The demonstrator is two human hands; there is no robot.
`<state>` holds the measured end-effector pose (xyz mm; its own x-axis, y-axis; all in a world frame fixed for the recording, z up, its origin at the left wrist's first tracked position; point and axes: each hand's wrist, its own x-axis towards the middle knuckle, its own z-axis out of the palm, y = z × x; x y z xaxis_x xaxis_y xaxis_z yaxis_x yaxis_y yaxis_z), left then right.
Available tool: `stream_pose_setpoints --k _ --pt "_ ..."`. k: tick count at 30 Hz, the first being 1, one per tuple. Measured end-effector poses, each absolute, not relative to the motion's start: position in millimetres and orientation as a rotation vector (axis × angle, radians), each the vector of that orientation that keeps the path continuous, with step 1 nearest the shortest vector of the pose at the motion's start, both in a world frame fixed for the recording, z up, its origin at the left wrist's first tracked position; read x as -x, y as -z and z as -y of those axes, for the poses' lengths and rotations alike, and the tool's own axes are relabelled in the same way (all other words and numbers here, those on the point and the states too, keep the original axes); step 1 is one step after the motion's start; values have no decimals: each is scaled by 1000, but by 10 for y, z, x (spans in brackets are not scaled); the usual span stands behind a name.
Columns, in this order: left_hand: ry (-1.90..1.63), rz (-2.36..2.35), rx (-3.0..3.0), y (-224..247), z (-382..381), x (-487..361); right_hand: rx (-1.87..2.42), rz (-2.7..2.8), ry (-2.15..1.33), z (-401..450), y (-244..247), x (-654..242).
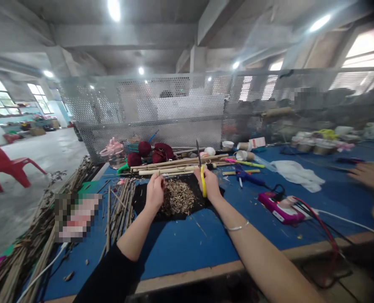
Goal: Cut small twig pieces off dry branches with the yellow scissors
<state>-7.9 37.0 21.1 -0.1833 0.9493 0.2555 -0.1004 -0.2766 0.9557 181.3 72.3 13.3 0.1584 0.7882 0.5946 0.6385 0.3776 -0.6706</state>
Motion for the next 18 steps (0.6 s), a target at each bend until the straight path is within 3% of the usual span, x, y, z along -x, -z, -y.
stream_pose_setpoints --k 18 --pt "-1514 -1072 -1044 -23 -251 92 1403 2078 -223 -431 75 -1532"
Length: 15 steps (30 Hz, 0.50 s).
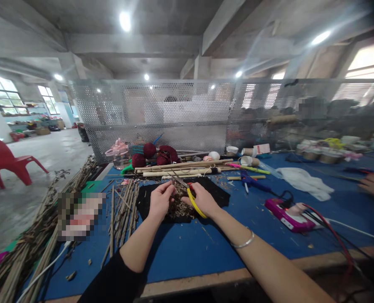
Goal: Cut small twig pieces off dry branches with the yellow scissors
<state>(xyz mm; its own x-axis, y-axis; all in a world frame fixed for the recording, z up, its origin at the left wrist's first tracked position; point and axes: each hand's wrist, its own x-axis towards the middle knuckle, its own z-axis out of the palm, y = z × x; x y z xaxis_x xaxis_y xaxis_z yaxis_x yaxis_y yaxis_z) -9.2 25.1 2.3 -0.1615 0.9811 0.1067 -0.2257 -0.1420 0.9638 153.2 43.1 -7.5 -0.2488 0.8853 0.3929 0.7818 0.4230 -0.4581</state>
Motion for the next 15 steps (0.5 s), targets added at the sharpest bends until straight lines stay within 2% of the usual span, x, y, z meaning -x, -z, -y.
stream_pose_setpoints --k 15 --pt "-1551 -1049 -1206 73 -265 70 1283 2151 -51 -362 51 -1444"
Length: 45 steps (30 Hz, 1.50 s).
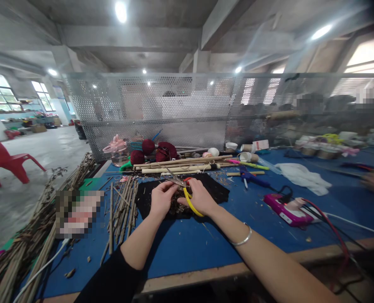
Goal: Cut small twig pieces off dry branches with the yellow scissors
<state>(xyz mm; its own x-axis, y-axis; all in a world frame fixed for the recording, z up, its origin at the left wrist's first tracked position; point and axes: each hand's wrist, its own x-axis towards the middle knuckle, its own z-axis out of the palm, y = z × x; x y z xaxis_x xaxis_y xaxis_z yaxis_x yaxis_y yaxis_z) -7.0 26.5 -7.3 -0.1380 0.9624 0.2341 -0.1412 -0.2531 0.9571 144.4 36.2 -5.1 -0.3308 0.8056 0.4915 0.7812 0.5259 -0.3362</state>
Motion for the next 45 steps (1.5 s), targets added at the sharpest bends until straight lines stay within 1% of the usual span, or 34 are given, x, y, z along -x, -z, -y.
stream_pose_setpoints --k 4,10,24,34,45 --pt "-1573 -1030 -1229 93 -275 65 1313 2170 -29 -330 4 -1441" --pt "-1618 -1078 -1262 92 -271 75 1460 2191 -121 -317 13 -1447" --pt "-1564 -1142 -1315 87 -271 95 1489 2140 -251 -331 53 -1434" --pt "-1548 -999 -1249 50 -207 14 1419 2136 -49 -315 4 -1418" --pt "-1619 -1148 -1343 42 -202 33 1432 2155 -133 -370 61 -1471"
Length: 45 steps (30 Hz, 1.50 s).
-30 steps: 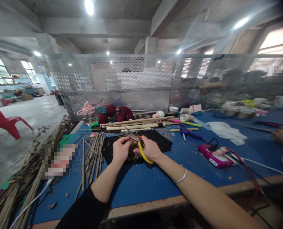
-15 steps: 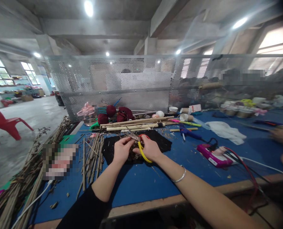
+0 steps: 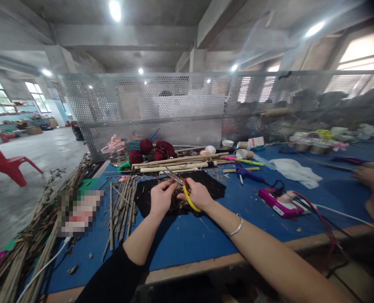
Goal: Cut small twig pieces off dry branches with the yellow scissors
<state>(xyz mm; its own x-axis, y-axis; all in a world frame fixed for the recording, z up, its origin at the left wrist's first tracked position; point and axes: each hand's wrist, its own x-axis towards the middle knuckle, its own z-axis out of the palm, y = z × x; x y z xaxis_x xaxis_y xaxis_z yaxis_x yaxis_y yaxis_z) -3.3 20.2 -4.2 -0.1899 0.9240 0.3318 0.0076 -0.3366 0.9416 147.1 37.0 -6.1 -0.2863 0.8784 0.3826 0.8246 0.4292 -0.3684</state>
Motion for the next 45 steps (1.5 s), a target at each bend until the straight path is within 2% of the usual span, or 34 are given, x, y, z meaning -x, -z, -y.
stream_pose_setpoints --k 8,13,20,30,37,45 --pt "-1588 -1175 -1295 41 -210 45 1448 2124 -233 -380 66 -1469" --pt "-1536 -1127 -1242 38 -214 48 1521 2137 -115 -381 70 -1465" --pt "-1505 -1081 -1311 11 -187 45 1395 2170 -136 -367 79 -1451" --pt "-1482 -1079 -1284 15 -186 18 1443 2119 -218 -360 82 -1428" --pt "-1448 -1040 -1294 6 -177 -12 1320 2118 -145 -369 66 -1432" --pt "-1455 -1105 -1382 -26 -146 1 1448 2127 -216 -370 96 -1436"
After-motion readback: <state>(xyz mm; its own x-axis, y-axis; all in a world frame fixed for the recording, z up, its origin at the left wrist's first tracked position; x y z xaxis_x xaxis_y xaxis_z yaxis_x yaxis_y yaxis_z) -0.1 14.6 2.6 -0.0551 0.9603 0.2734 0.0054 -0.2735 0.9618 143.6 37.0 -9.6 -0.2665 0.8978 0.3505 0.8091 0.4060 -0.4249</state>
